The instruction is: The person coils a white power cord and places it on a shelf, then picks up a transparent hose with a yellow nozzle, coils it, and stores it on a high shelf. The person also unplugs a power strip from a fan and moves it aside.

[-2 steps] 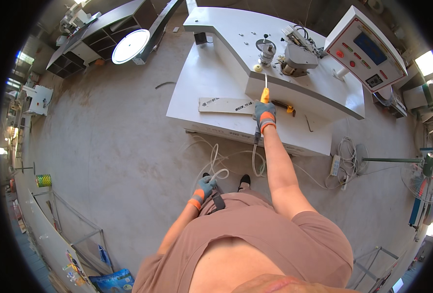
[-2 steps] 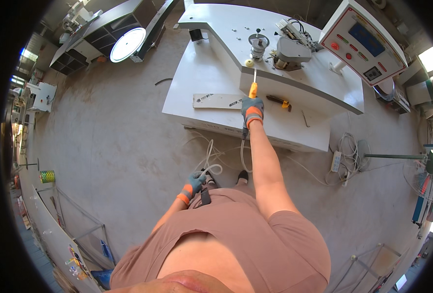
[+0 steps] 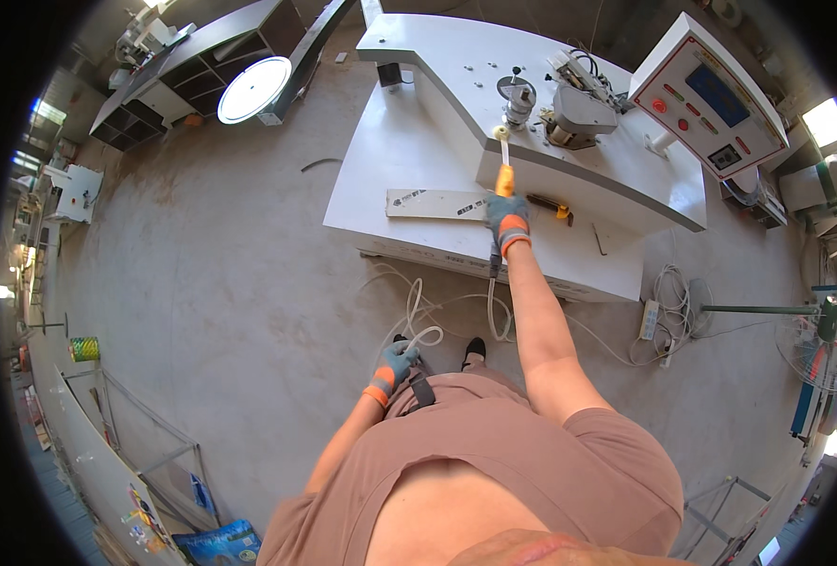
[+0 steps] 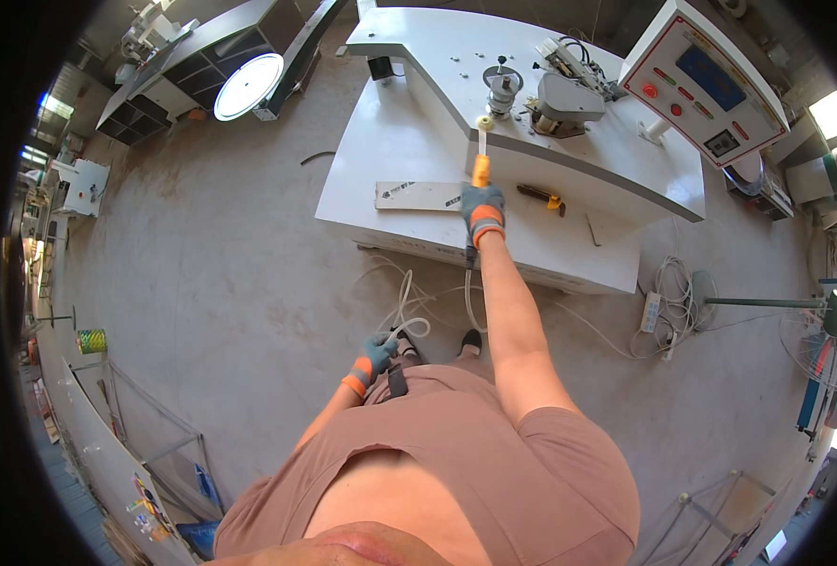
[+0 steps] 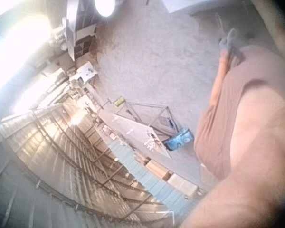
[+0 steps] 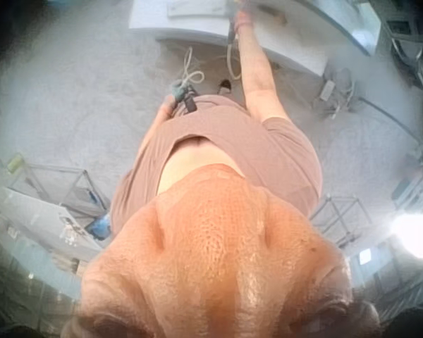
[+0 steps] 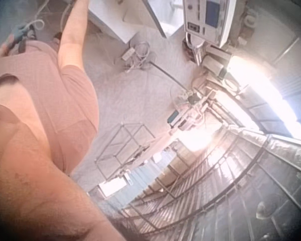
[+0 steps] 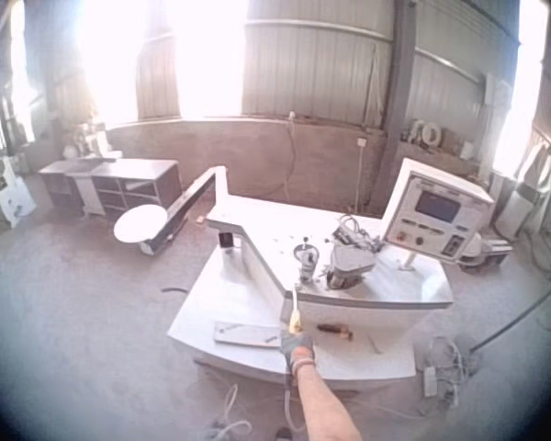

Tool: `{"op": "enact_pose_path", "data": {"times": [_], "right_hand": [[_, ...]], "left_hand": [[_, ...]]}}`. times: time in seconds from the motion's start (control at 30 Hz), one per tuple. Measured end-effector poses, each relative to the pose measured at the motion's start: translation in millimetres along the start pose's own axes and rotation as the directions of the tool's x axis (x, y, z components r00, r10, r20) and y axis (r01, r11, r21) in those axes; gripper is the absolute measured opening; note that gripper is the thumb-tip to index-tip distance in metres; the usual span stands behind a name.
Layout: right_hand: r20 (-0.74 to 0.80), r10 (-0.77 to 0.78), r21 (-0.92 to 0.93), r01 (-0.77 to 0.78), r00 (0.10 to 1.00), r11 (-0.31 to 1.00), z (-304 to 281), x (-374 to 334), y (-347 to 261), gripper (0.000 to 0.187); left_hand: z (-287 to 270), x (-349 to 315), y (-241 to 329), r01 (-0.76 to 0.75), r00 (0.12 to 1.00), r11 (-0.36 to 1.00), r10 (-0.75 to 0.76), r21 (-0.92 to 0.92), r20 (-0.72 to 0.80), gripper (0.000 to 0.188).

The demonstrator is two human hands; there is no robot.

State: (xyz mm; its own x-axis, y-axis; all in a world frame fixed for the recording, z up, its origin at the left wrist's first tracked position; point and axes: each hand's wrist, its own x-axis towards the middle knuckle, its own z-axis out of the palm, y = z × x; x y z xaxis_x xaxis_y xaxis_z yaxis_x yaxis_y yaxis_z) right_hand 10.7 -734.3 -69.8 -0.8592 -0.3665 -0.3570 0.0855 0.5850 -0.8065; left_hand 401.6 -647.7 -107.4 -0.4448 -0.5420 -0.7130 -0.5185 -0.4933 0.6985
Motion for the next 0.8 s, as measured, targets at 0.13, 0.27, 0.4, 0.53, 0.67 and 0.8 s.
{"op": "enact_pose_path", "data": {"times": [0.13, 0.27, 0.4, 0.53, 0.67, 0.8], "right_hand": [[0.485, -0.303, 0.083, 0.301, 0.820, 0.950, 41, -79, -66, 0.046], [0.427, -0.377, 0.170, 0.337, 0.822, 0.926, 92, -84, -107, 0.050], [0.288, -0.250, 0.053, 0.245, 0.924, 0.968, 105, -67, -156, 0.028], [0.313, -0.128, -0.026, 0.143, 0.941, 0.989, 76, -60, -135, 0.050], [0.201, -0.106, 0.092, 0.089, 0.974, 0.992, 26, -23, -41, 0.047], [0.131, -0.100, 0.060, 0.093, 0.986, 0.994, -45, -14, -8, 0.044]], "left_hand": [[-26, 6, -29, 0.027, 0.999, 0.998, -0.029, -0.053, -0.038, 0.019], [-43, 12, -42, 0.066, 0.993, 0.997, -0.068, -0.031, -0.098, 0.019], [-49, 14, -45, 0.074, 0.992, 0.997, -0.077, -0.039, -0.098, 0.021], [-40, 13, -36, 0.116, 0.989, 0.993, -0.119, -0.039, -0.088, 0.022], [-13, 13, -12, 0.112, 0.993, 0.994, -0.112, -0.007, -0.035, 0.019], [15, 17, -8, 0.024, 0.999, 0.995, -0.026, 0.100, 0.018, 0.019]]}}
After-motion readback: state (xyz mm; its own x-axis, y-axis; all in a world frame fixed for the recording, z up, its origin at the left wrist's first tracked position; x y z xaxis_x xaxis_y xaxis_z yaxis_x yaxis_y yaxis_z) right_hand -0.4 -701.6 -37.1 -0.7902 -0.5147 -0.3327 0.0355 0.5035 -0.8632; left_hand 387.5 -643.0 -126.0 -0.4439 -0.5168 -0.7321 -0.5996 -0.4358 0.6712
